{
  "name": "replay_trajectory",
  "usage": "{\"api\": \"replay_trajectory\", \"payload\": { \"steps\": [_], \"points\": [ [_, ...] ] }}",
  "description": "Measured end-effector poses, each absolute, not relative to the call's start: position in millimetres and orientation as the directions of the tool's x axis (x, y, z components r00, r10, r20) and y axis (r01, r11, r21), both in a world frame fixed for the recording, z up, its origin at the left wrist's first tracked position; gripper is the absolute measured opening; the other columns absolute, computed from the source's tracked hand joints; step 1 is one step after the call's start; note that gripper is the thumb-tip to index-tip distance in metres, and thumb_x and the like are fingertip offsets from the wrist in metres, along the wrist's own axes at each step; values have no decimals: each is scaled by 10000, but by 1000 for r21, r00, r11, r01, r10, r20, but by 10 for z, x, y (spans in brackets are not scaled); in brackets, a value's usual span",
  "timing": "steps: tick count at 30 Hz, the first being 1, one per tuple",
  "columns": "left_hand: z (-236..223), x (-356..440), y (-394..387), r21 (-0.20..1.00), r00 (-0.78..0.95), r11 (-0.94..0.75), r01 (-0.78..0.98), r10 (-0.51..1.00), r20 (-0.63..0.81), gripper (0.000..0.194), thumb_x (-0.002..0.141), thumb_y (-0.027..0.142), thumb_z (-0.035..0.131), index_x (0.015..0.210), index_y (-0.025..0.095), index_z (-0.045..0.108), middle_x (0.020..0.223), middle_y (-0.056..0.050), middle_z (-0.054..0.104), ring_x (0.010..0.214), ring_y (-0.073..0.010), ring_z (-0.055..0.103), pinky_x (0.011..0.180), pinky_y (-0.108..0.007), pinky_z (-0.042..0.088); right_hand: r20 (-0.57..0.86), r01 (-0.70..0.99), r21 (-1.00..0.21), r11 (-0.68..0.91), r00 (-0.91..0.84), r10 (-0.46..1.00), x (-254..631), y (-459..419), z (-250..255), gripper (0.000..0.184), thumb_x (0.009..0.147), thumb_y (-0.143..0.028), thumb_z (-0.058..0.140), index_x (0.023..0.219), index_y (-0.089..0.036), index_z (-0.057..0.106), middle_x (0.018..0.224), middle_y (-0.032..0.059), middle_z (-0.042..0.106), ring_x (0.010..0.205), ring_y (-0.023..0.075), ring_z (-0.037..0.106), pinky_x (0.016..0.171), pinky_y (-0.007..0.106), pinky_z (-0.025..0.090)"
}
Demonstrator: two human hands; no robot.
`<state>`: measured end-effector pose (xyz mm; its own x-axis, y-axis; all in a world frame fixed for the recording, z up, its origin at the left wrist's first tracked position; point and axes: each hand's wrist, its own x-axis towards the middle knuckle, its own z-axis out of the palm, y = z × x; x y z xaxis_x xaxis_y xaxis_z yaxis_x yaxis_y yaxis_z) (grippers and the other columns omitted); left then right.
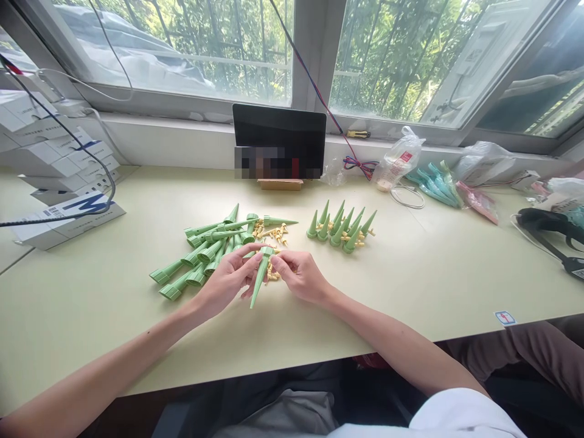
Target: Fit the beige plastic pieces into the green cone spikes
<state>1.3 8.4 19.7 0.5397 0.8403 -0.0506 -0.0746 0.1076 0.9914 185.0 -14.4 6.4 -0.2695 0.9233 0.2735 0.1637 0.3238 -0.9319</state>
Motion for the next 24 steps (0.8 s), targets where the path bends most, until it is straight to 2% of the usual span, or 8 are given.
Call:
{"api": "replay_trajectory", "payload": {
  "steps": [5, 11, 16, 21, 24],
  "points": [
    [204, 8, 69, 1000, 515, -13, -10, 857, 16, 344, 962, 427, 534, 1223, 203, 533, 540, 64, 554, 398, -73, 466, 458, -208, 440, 271, 161, -932, 325, -287, 919, 1868, -110, 19, 414, 979, -484, 466, 707, -176, 519, 566, -34, 437, 520, 96, 385, 498, 235, 330],
    [207, 1, 101, 995, 462, -94, 30, 884, 69, 340, 905, 409, 622, 1164, 198, 557, 699, 25, 609, 400, -65, 490, 409, -207, 410, 283, 225, -911, 345, -263, 922, 1896, -63, -7, 459, 984, -502, 446, 656, -182, 465, 572, -37, 410, 520, 93, 369, 500, 238, 305],
    [182, -39, 121, 979, 395, -191, 65, 906, 150, 327, 902, 405, 621, 1165, 216, 574, 767, 8, 615, 441, -73, 514, 405, -203, 414, 334, 269, -885, 379, -199, 921, 1957, -22, -7, 455, 1005, -486, 400, 754, -159, 593, 545, -46, 404, 483, 90, 358, 494, 243, 300],
    [201, -37, 91, 903, 315, -319, 288, 922, 225, 347, 883, 385, 636, 1174, 198, 615, 713, 21, 601, 459, -80, 513, 455, -213, 447, 453, 452, -772, 447, -103, 886, 2081, 55, 6, 400, 997, -418, 439, 766, -149, 624, 578, -28, 444, 512, 96, 381, 526, 250, 312],
    [191, -16, 82, 845, 300, -347, 407, 924, 235, 340, 886, 366, 621, 1174, 186, 630, 679, 26, 625, 444, -87, 514, 473, -221, 453, 465, 515, -736, 439, -88, 881, 2142, 102, -6, 341, 982, -381, 479, 761, -154, 607, 605, -22, 471, 522, 95, 383, 525, 248, 311]
  ]
}}
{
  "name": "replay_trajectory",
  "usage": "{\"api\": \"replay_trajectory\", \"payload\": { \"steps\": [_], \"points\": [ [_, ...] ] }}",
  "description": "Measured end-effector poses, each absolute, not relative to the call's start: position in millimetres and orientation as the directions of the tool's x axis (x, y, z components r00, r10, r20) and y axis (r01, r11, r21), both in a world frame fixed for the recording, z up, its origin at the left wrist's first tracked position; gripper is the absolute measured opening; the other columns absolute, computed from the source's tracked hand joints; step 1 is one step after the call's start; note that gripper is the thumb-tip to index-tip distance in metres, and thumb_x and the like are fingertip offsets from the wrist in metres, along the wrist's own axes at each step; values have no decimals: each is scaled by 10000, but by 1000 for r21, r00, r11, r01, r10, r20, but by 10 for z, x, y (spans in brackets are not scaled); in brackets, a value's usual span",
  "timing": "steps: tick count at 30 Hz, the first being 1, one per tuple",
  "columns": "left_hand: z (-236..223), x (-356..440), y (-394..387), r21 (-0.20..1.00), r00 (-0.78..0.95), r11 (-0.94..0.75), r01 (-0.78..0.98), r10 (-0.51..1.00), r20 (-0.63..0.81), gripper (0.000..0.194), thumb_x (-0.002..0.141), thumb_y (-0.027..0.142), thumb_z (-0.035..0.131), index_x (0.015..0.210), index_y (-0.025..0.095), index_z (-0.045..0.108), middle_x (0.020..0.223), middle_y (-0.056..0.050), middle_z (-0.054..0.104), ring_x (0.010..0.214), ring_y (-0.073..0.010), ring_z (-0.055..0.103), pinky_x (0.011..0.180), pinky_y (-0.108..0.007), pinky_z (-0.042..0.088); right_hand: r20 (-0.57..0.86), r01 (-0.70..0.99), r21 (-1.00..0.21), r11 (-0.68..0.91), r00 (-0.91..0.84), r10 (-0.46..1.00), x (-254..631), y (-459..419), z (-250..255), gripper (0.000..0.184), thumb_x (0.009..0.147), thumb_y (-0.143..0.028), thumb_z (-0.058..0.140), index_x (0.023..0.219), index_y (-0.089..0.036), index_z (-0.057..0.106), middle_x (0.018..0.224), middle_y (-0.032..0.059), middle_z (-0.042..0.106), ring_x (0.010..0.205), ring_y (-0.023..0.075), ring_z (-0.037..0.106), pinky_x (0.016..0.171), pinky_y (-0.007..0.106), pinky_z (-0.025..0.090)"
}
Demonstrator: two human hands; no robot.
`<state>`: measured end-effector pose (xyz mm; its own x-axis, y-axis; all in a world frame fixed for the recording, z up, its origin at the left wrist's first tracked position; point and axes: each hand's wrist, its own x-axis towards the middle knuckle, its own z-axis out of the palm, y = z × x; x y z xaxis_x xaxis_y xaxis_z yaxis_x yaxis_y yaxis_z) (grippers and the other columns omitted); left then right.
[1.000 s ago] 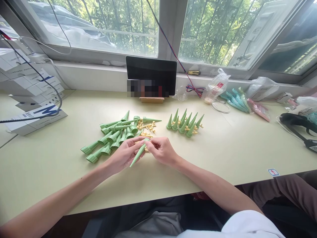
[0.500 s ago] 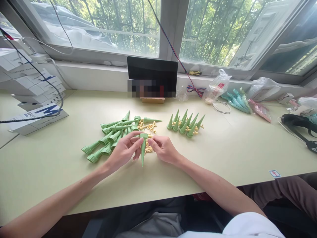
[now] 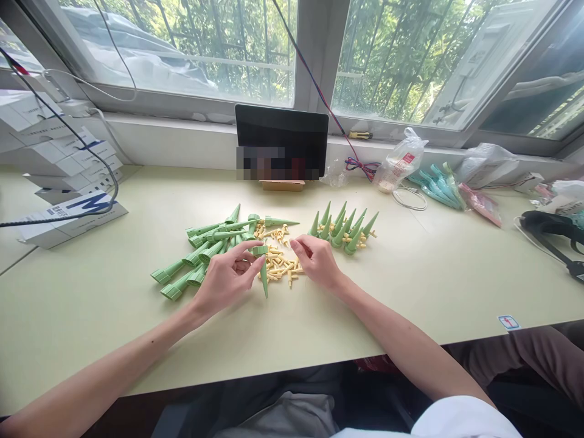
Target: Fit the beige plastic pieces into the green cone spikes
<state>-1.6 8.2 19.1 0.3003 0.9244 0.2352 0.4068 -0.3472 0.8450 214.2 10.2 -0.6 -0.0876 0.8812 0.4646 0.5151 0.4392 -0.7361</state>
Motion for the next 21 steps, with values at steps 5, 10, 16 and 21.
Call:
{"api": "replay_trajectory", "payload": {
  "steps": [5, 10, 16, 21],
  "points": [
    [130, -12, 98, 789, 311, -352, 503, 926, 215, 324, 912, 335, 579, 1195, 182, 615, 669, 27, 652, 428, -90, 510, 506, -229, 465, 436, 555, -718, 419, -109, 893, 2157, 122, -27, 270, 968, -339, 499, 775, -170, 580, 621, -26, 475, 529, 97, 363, 523, 249, 305],
    [87, -30, 128, 736, 359, -417, 534, 899, 249, 288, 927, 289, 556, 1183, 166, 603, 663, 30, 644, 455, -102, 530, 544, -235, 461, 396, 541, -747, 386, -104, 912, 2152, 119, -43, 204, 963, -326, 500, 834, -181, 563, 636, -29, 489, 531, 100, 390, 523, 243, 319],
    [12, -42, 160, 670, 414, -520, 530, 848, 330, 259, 946, 249, 540, 1189, 181, 593, 629, 49, 632, 516, -115, 560, 595, -233, 452, 396, 532, -765, 362, -55, 917, 2159, 111, -42, 270, 954, -356, 510, 740, -198, 462, 556, -58, 412, 477, 91, 356, 481, 234, 285],
    [18, -46, 140, 639, 385, -556, 531, 830, 403, 226, 958, 283, 545, 1160, 204, 609, 607, 64, 593, 492, -100, 508, 571, -220, 422, 461, 644, -650, 403, -87, 883, 2149, 94, -52, 346, 937, -356, 536, 664, -208, 384, 505, -73, 358, 452, 82, 304, 483, 236, 258]
  ]
}}
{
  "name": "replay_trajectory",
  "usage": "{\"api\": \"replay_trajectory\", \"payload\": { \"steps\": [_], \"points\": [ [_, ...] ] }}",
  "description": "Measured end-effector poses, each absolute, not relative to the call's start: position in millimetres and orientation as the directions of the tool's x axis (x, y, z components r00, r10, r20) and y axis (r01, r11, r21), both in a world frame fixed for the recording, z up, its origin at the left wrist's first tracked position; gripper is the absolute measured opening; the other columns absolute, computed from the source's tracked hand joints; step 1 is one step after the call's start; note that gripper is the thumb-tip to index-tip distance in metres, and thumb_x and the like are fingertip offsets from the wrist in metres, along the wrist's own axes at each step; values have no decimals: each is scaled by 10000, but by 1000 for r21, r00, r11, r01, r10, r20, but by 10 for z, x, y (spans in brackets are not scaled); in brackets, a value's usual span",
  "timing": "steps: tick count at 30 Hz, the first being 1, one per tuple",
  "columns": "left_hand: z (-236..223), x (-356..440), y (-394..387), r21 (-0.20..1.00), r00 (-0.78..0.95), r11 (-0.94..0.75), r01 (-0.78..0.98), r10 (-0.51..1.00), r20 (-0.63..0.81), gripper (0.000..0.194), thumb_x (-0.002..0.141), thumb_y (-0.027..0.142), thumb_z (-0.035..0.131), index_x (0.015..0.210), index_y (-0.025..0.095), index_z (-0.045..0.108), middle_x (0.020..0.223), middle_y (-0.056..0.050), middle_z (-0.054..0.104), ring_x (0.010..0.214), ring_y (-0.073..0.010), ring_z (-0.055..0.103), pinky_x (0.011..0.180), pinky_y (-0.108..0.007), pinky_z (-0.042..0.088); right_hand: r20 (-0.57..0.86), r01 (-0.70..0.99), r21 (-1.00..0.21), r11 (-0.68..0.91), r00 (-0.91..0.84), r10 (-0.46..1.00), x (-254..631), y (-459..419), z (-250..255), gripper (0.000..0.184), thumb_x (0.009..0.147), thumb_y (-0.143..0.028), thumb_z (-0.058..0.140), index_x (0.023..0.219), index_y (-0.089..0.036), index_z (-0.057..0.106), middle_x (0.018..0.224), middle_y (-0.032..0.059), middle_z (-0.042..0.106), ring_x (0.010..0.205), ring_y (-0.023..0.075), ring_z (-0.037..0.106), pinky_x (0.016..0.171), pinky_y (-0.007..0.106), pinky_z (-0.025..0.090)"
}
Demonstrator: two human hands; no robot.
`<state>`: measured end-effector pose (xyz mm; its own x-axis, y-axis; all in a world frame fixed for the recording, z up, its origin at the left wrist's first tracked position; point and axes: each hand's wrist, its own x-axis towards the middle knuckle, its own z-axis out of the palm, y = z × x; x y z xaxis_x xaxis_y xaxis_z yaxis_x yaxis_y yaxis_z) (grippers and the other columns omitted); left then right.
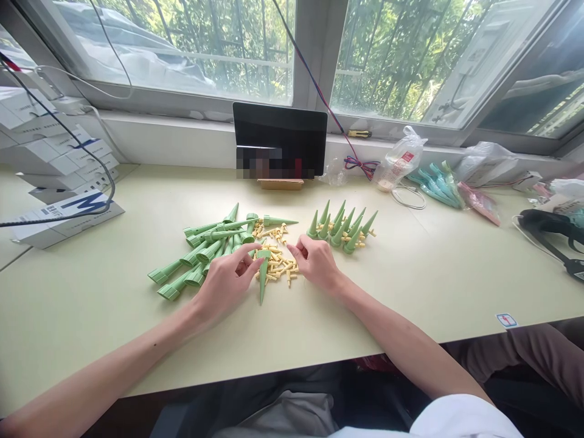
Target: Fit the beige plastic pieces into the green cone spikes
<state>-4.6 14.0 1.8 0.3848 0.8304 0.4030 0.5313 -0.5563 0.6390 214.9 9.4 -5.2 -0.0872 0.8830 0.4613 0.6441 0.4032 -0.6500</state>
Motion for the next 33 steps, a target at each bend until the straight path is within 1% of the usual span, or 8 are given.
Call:
{"api": "replay_trajectory", "payload": {
  "steps": [5, 11, 15, 18, 22, 26, 29, 33],
  "points": [
    [53, -36, 91, 621, 424, -644, 447, 764, 487, 98, 942, 249, 566, 916, 194, 643, 683, 28, 638, 538, -97, 521, 560, -212, 405, 497, 682, -582, 442, -131, 858, 2147, 98, -84, 388, 937, -383, 525, 631, -214, 357, 494, -67, 361, 437, 82, 295, 479, 239, 263],
    [19, -20, 43, 534, 504, -718, 447, 695, 512, 346, 917, 268, 601, 617, 189, 447, 537, 58, 456, 472, -85, 367, 479, -222, 290, 554, 681, -593, 430, -44, 832, 2164, 114, -20, 482, 972, -386, 451, 572, -220, 240, 488, -62, 246, 451, 89, 232, 473, 261, 238],
    [16, -19, 46, 517, 500, -721, 462, 693, 519, 488, 945, 297, 547, 552, 190, 278, 498, 64, 275, 464, -91, 244, 465, -253, 216, 571, 607, -613, 506, -102, 815, 2167, 112, 46, 479, 993, -361, 436, 564, -210, 284, 596, -12, 383, 530, 106, 367, 530, 267, 307],
    [25, -15, 57, 523, 471, -711, 470, 703, 533, 521, 955, 292, 515, 534, 187, 226, 501, 54, 240, 463, -96, 218, 470, -275, 189, 557, 554, -639, 534, -146, 818, 2166, 112, 40, 524, 1010, -371, 412, 526, -206, 300, 555, -14, 382, 498, 105, 364, 513, 274, 295],
    [27, -15, 63, 521, 435, -701, 488, 712, 551, 516, 952, 301, 513, 517, 187, 259, 501, 50, 259, 454, -95, 240, 469, -274, 204, 496, 522, -671, 526, -211, 842, 2171, 104, -10, 566, 1031, -400, 367, 513, -186, 451, 499, -7, 485, 471, 101, 432, 535, 265, 337],
    [38, -27, 62, 568, 380, -637, 521, 769, 514, 412, 963, 327, 504, 585, 192, 409, 494, 64, 327, 445, -88, 282, 477, -241, 269, 462, 567, -597, 568, -335, 821, 2144, 62, -27, 334, 971, -376, 520, 725, -176, 627, 564, -17, 533, 495, 100, 421, 532, 249, 335],
    [45, -34, 67, 588, 360, -617, 523, 785, 504, 289, 972, 329, 497, 720, 193, 536, 490, 80, 359, 436, -81, 298, 481, -215, 297, 437, 561, -539, 628, -451, 778, 2106, 25, -13, 153, 920, -278, 588, 826, -177, 654, 667, -6, 570, 545, 100, 433, 561, 238, 349],
    [29, -35, 69, 581, 360, -618, 529, 784, 506, 267, 970, 336, 501, 759, 194, 583, 491, 80, 360, 437, -80, 306, 482, -207, 300, 406, 555, -504, 662, -524, 749, 2089, 5, 6, 79, 895, -233, 594, 870, -177, 644, 705, 1, 549, 607, 119, 454, 577, 236, 356]
  ]
}}
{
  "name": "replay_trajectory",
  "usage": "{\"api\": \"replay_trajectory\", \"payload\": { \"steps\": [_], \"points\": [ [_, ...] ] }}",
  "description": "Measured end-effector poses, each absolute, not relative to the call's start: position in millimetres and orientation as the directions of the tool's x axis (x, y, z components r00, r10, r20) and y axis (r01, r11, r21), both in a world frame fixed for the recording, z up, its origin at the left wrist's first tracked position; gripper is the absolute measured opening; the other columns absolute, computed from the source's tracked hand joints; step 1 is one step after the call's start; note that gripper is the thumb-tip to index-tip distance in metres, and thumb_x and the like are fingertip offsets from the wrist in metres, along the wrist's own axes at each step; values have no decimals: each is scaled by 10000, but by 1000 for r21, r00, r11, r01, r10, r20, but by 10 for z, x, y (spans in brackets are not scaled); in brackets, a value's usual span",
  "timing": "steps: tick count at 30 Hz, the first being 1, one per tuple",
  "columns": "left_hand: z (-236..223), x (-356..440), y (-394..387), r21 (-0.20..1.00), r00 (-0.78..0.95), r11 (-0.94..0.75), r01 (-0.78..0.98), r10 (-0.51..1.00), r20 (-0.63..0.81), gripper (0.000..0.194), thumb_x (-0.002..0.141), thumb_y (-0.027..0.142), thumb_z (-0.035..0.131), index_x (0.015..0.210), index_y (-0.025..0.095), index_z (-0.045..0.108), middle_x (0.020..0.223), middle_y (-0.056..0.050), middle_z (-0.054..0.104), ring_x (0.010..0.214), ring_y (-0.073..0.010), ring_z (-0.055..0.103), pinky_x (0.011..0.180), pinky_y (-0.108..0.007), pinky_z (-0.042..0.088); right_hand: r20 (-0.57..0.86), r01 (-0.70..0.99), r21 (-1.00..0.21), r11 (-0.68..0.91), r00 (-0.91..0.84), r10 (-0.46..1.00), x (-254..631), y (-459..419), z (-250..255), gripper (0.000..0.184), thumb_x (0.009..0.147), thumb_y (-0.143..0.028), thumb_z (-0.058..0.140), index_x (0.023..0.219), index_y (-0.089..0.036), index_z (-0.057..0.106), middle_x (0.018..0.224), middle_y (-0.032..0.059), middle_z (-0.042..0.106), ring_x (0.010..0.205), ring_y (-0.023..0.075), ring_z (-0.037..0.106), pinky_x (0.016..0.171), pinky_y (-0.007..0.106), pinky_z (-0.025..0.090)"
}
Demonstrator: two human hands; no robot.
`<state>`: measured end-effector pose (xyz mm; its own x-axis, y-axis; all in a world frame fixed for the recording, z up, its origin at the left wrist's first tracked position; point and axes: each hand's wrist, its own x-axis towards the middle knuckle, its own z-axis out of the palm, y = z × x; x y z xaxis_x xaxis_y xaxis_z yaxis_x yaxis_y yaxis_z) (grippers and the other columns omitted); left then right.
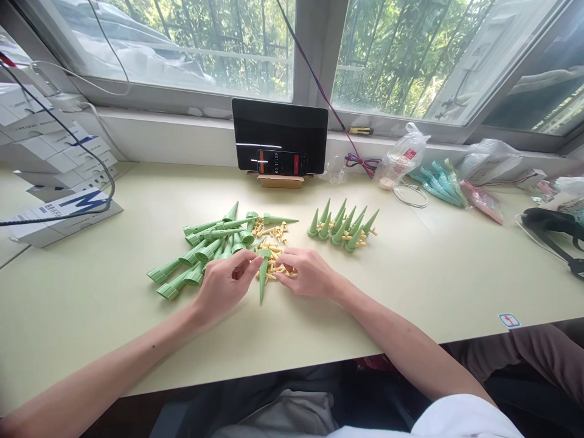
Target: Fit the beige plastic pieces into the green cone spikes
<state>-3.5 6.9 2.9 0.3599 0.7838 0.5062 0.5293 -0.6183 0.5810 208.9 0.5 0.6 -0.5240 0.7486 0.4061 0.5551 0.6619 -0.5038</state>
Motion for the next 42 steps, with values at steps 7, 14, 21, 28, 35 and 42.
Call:
{"api": "replay_trajectory", "payload": {
  "steps": [7, 14, 21, 28, 35, 42],
  "points": [
    [10, -25, 60, 581, 388, -631, 514, 775, 499, 259, 963, 319, 512, 750, 192, 585, 503, 80, 372, 446, -80, 317, 498, -205, 314, 335, 598, -448, 664, -577, 745, 2106, 13, -3, 54, 875, -227, 627, 857, -177, 628, 755, 4, 572, 603, 108, 464, 580, 234, 345],
    [33, -25, 54, 569, 401, -633, 525, 774, 490, 260, 963, 329, 505, 770, 195, 615, 498, 72, 425, 444, -88, 358, 500, -210, 331, 341, 616, -427, 662, -568, 749, 2095, 10, -9, 101, 886, -240, 622, 813, -174, 642, 703, -3, 563, 574, 104, 454, 559, 234, 338],
    [50, -19, 43, 574, 427, -632, 521, 775, 466, 194, 958, 310, 523, 877, 190, 652, 550, 53, 531, 471, -92, 442, 517, -213, 356, 464, 544, -481, 688, -507, 726, 2091, 6, -21, 123, 914, -249, 578, 863, -182, 667, 692, 10, 592, 579, 115, 484, 568, 242, 382],
    [53, -22, 57, 598, 458, -633, 491, 772, 441, 187, 976, 294, 504, 926, 189, 651, 660, 16, 632, 517, -106, 511, 544, -225, 389, 580, 501, -492, 712, -420, 698, 2090, 6, -42, 110, 920, -266, 590, 898, -185, 660, 669, -3, 563, 541, 103, 455, 553, 242, 388],
    [76, -16, 47, 658, 459, -611, 441, 783, 419, 198, 980, 317, 503, 922, 189, 643, 687, 16, 627, 507, -93, 496, 503, -211, 379, 608, 458, -511, 727, -405, 682, 2070, 5, -22, 108, 944, -257, 565, 926, -180, 638, 683, 2, 584, 521, 95, 459, 538, 236, 411],
    [69, -21, 57, 653, 452, -652, 385, 750, 483, 156, 981, 246, 503, 911, 180, 625, 741, 14, 643, 525, -78, 525, 521, -199, 388, 612, 453, -500, 738, -417, 672, 2054, -1, -38, 108, 945, -260, 562, 908, -184, 629, 702, 9, 645, 514, 85, 498, 523, 217, 446]
  ]
}}
